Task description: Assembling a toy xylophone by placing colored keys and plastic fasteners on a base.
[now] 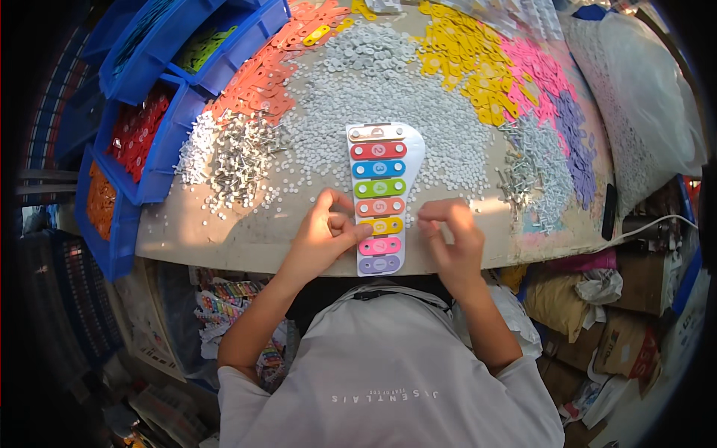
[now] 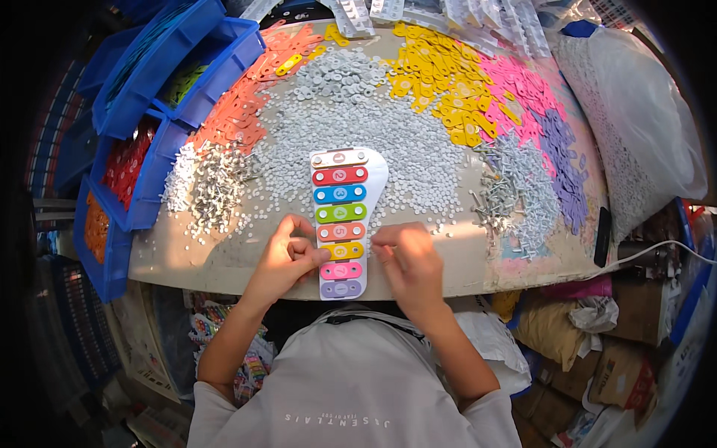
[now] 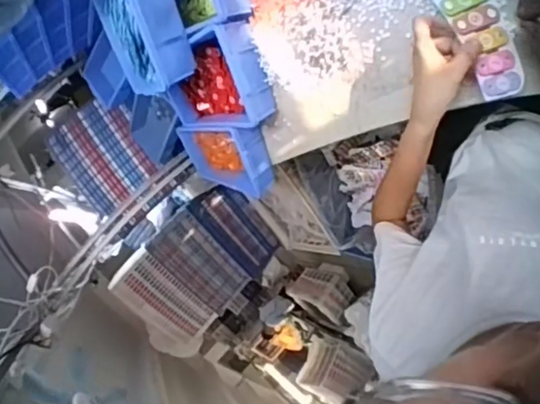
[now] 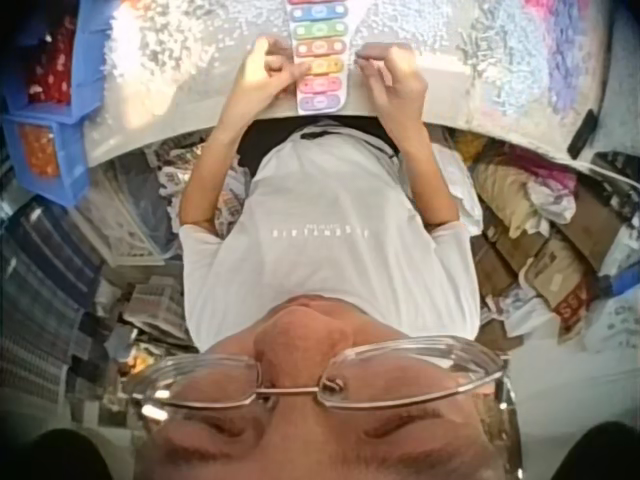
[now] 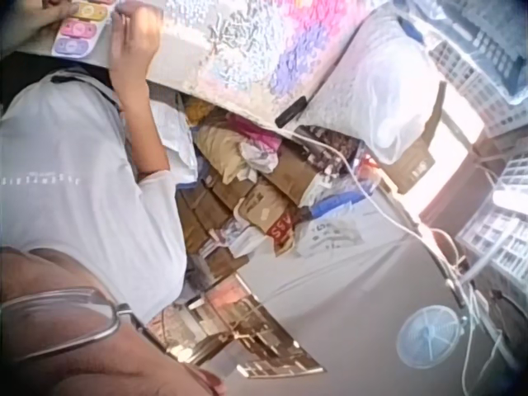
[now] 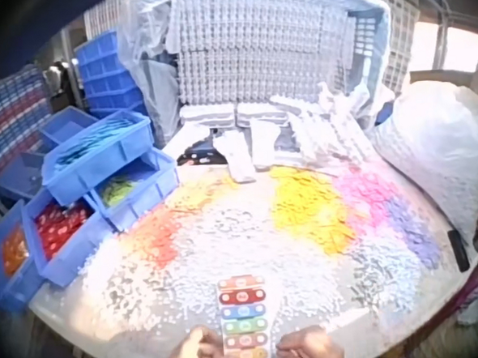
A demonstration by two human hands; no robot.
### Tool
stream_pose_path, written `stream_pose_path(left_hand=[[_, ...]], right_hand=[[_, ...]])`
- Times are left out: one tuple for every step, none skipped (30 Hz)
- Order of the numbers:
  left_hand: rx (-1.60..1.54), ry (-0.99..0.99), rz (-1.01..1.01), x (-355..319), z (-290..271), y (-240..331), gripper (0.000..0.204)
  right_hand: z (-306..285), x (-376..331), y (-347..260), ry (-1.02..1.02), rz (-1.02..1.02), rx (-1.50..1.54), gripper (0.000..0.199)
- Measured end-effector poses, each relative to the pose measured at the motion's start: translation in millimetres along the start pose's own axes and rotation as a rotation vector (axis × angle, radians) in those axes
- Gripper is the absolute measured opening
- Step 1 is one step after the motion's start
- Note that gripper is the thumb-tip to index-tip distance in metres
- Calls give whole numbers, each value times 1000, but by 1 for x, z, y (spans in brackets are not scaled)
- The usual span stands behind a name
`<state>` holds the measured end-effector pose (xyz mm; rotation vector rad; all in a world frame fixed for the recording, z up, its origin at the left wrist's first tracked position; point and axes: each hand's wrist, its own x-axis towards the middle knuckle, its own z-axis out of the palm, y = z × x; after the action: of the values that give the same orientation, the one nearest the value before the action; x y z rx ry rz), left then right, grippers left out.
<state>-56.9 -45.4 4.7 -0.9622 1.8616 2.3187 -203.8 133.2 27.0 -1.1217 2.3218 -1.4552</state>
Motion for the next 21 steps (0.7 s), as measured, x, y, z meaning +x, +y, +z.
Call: stream_pose_path(left_hand=[[14,7,28,1,1,-4,39],[27,14,57,2,2,-6,44],[26,16,57,2,2,-4,44],[29,9,48,2,3,-2,43],[32,2,39,2,3,0,41],[31,2,39,3,4,0,41],[6,-5,44,3,4,0,40],[-20,-13,49,3,3,0,40],[-22,-12,49,4,3,-1,40],[-18,-30,46,6,1,-4,39],[-13,-48,43,7,0,-6,37],[-15,-48,43,8,-2,-7,37],[12,-71,10,9,-4,-7,36],[38,-93,-24,9,-5,-8,35],[37,-94,-24,10,-5,-9,35],[-16,-96,11,11,-4,-11,35],[-69,-97,45,11,-4,-12,35],[-68,-95,44,12,-4,-11,35],[-50,-108,33,13,-3,-7,37],[-31,-122,22,13,-3,-3,39],[-32,-123,21,14,-4,1,39]], right_hand=[[8,-2,1,-18,-95,-8,11],[14,-3,3,-37,-190,-16,15],[17,-3,5,-38,-191,-16,15],[20,-4,6,-54,-215,-24,18],[22,-4,8,-70,-239,-32,21],[22,-5,10,-71,-240,-32,21],[21,-6,12,-83,-253,-75,22],[20,-7,13,-95,-267,-119,23],[19,-7,13,-98,-268,-119,23],[18,-8,12,-108,-282,-132,24],[17,-8,12,-117,-296,-145,25],[16,-8,12,-118,-295,-146,25],[16,-8,13,-163,-310,-170,23],[15,-8,14,-207,-323,-194,22],[16,-9,12,-208,-323,-196,22],[17,-10,9,-153,-267,-158,19],[18,-10,7,-99,-212,-120,18],[17,-8,5,-100,-212,-117,18],[15,-6,4,-186,137,76,21],[14,-5,3,-268,487,271,24],[15,-5,7,-267,488,269,24]])
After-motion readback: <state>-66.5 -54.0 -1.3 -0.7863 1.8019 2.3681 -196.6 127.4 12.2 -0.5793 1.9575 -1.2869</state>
